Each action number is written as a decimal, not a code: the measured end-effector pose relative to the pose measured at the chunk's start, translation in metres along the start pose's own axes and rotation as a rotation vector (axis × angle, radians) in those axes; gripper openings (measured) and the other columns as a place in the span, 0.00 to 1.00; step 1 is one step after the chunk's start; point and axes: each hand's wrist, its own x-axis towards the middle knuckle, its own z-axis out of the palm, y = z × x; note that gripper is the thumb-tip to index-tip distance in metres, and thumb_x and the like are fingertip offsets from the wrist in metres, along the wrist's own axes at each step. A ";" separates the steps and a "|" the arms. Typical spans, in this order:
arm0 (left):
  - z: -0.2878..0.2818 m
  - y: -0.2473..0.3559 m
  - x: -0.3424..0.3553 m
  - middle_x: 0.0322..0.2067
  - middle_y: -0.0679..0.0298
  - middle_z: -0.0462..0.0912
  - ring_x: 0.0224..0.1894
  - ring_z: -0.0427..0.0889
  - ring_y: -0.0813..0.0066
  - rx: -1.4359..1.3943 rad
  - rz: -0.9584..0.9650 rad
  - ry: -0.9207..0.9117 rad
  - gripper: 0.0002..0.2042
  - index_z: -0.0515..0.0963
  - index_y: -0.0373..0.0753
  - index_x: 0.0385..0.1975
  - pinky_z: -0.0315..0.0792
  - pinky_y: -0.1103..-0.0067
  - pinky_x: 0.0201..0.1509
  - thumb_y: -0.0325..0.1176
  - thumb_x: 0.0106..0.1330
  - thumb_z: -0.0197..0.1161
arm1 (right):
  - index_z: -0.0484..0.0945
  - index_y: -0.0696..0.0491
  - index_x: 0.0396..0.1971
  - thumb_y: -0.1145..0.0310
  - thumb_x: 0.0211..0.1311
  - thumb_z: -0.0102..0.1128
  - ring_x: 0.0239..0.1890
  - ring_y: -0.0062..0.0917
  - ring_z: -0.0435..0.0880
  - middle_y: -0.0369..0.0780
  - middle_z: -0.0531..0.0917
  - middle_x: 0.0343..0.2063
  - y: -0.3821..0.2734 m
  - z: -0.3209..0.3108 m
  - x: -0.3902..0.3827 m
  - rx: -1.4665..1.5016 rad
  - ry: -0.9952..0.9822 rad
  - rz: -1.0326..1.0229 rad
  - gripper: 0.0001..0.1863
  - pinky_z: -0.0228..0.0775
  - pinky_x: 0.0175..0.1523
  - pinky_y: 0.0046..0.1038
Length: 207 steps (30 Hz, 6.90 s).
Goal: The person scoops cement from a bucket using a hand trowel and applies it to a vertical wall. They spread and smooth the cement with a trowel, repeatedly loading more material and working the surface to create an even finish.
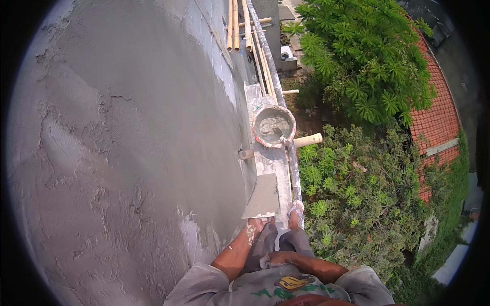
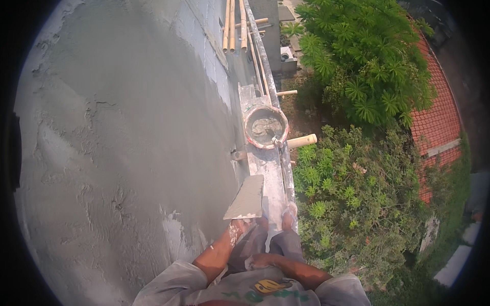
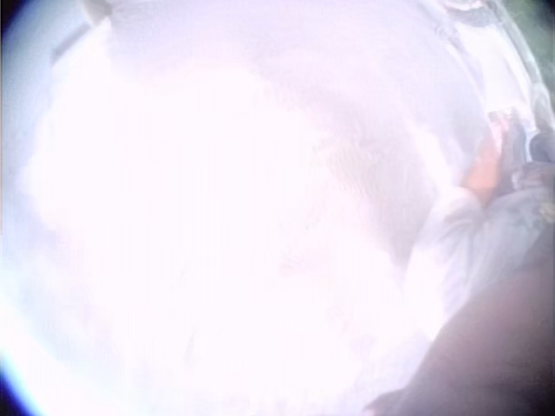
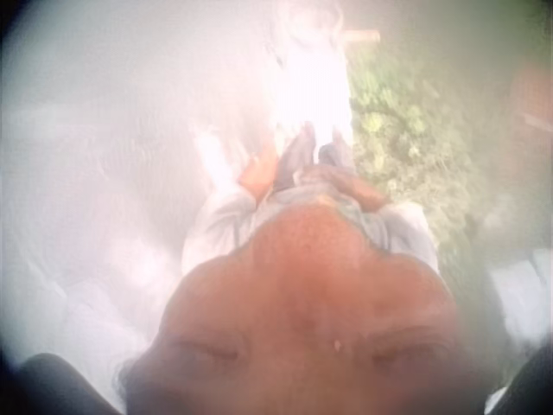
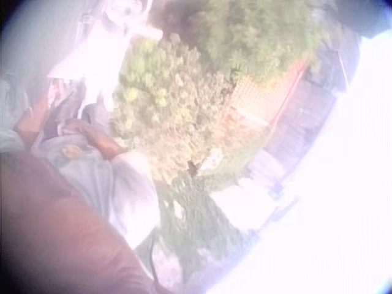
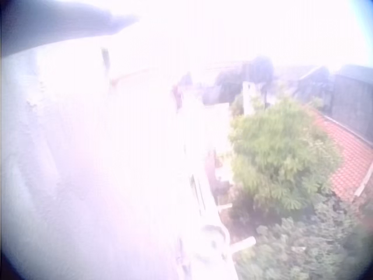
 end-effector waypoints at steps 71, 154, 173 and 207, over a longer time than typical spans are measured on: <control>-0.137 -0.044 0.457 0.46 0.58 0.79 0.47 0.80 0.71 0.119 0.558 -0.176 0.20 0.68 0.33 0.55 0.76 0.77 0.51 0.41 0.72 0.44 | 0.81 0.59 0.16 0.51 0.44 0.58 0.17 0.27 0.75 0.42 0.77 0.13 0.122 -0.453 -0.016 -0.625 1.160 0.539 0.22 0.64 0.26 0.28; -0.022 0.065 0.450 0.40 0.47 0.79 0.27 0.80 0.70 0.249 0.717 -0.609 0.18 0.70 0.33 0.48 0.67 0.83 0.19 0.41 0.66 0.53 | 0.72 0.59 0.32 0.50 0.65 0.52 0.07 0.23 0.72 0.40 0.73 0.12 0.245 -0.426 -0.039 0.588 0.692 -0.159 0.23 0.68 0.09 0.24; -0.028 0.074 0.446 0.37 0.53 0.79 0.26 0.80 0.71 -0.065 0.553 -0.647 0.20 0.69 0.34 0.49 0.66 0.83 0.19 0.43 0.66 0.52 | 0.73 0.52 0.37 0.69 0.39 0.69 0.31 0.39 0.79 0.42 0.75 0.28 0.209 -0.398 -0.063 -1.476 1.354 -0.136 0.21 0.72 0.35 0.40; -0.031 0.067 0.442 0.41 0.52 0.79 0.28 0.80 0.68 -0.083 0.489 -0.418 0.23 0.68 0.34 0.52 0.67 0.82 0.18 0.46 0.66 0.52 | 0.69 0.51 0.38 0.74 0.37 0.63 0.35 0.42 0.79 0.42 0.76 0.31 0.265 -0.423 -0.036 -1.381 1.372 -0.133 0.23 0.73 0.36 0.42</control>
